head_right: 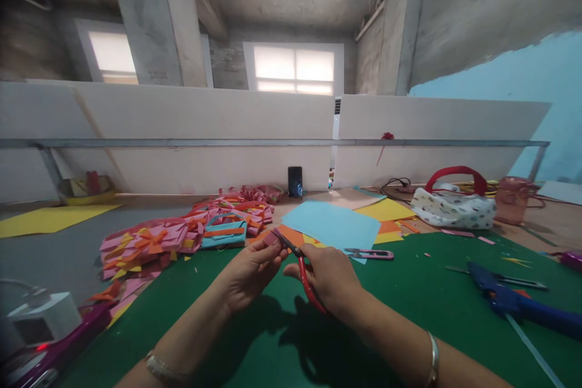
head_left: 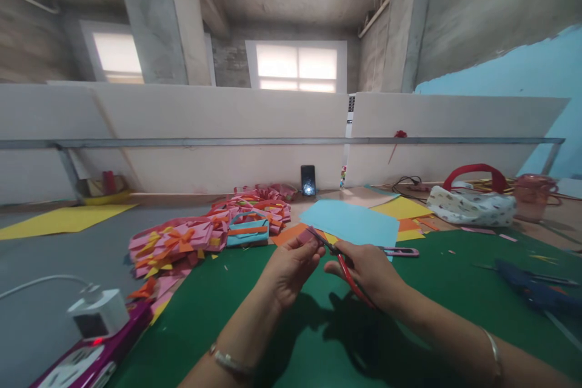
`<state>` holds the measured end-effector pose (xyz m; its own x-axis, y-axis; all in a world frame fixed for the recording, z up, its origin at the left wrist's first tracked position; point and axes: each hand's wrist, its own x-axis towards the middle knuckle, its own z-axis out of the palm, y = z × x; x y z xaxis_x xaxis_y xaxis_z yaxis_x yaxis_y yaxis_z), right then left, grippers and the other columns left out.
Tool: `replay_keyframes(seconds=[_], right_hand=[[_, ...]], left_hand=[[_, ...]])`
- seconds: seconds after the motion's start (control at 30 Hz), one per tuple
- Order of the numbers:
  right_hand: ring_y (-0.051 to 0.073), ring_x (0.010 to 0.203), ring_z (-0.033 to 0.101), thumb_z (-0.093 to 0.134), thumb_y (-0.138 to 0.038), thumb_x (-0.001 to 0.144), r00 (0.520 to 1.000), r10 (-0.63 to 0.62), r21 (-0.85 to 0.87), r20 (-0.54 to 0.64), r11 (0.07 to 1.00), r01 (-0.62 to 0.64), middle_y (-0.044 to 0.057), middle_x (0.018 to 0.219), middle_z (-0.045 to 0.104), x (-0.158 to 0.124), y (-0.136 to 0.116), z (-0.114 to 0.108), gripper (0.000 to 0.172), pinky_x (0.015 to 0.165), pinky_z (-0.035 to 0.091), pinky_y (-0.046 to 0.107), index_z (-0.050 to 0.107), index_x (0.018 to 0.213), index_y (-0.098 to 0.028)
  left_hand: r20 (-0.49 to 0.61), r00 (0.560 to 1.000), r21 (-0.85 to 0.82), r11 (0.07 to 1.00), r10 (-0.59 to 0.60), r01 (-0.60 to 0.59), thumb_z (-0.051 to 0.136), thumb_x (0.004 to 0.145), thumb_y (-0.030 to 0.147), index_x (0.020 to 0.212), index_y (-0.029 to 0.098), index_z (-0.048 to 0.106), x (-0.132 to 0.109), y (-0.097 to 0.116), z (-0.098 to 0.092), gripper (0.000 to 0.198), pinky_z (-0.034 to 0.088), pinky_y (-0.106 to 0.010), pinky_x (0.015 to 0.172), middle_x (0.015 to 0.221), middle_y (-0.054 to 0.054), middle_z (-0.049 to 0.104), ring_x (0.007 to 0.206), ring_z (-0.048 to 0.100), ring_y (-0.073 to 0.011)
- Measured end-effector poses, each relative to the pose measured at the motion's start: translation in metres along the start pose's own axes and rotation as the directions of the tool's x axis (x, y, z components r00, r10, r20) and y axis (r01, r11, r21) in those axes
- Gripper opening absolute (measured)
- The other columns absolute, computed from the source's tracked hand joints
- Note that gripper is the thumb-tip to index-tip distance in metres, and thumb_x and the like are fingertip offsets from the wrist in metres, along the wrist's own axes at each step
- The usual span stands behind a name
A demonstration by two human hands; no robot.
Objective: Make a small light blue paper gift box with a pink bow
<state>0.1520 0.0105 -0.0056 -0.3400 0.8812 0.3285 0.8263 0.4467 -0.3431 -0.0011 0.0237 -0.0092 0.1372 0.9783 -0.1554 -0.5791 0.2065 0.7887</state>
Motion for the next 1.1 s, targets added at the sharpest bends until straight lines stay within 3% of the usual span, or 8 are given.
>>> replay_keyframes(seconds=[0.67,1.1], right_hand=[[0.021,0.061,0.061,0.034,-0.061,0.082,0.999,-0.038,-0.218,0.021,0.975,0.042,0.006,0.067,0.067,0.002,0.009,-0.006,0.046,0.05,0.028,0.024,0.059,0.083,-0.022],[0.02,0.063,0.059,0.047,-0.06,0.075,0.998,-0.055,-0.261,0.033,0.963,0.061,0.004,0.065,0.066,0.005,0.016,-0.018,0.041,0.05,0.027,0.023,0.063,0.08,-0.023]], left_hand=[[0.014,1.0,0.137,0.991,0.008,-0.01,0.065,0.069,0.008,0.075,0.009,0.065,0.001,0.002,-0.006,0.006,0.043,-0.009,0.047,0.062,-0.002,0.061,0.054,0.057,-0.0043],[0.024,0.997,0.25,0.965,0.07,-0.074,0.076,0.056,0.017,0.071,0.012,0.065,-0.005,0.004,-0.003,0.02,0.045,-0.012,0.053,0.066,0.0,0.061,0.056,0.057,-0.0044]])
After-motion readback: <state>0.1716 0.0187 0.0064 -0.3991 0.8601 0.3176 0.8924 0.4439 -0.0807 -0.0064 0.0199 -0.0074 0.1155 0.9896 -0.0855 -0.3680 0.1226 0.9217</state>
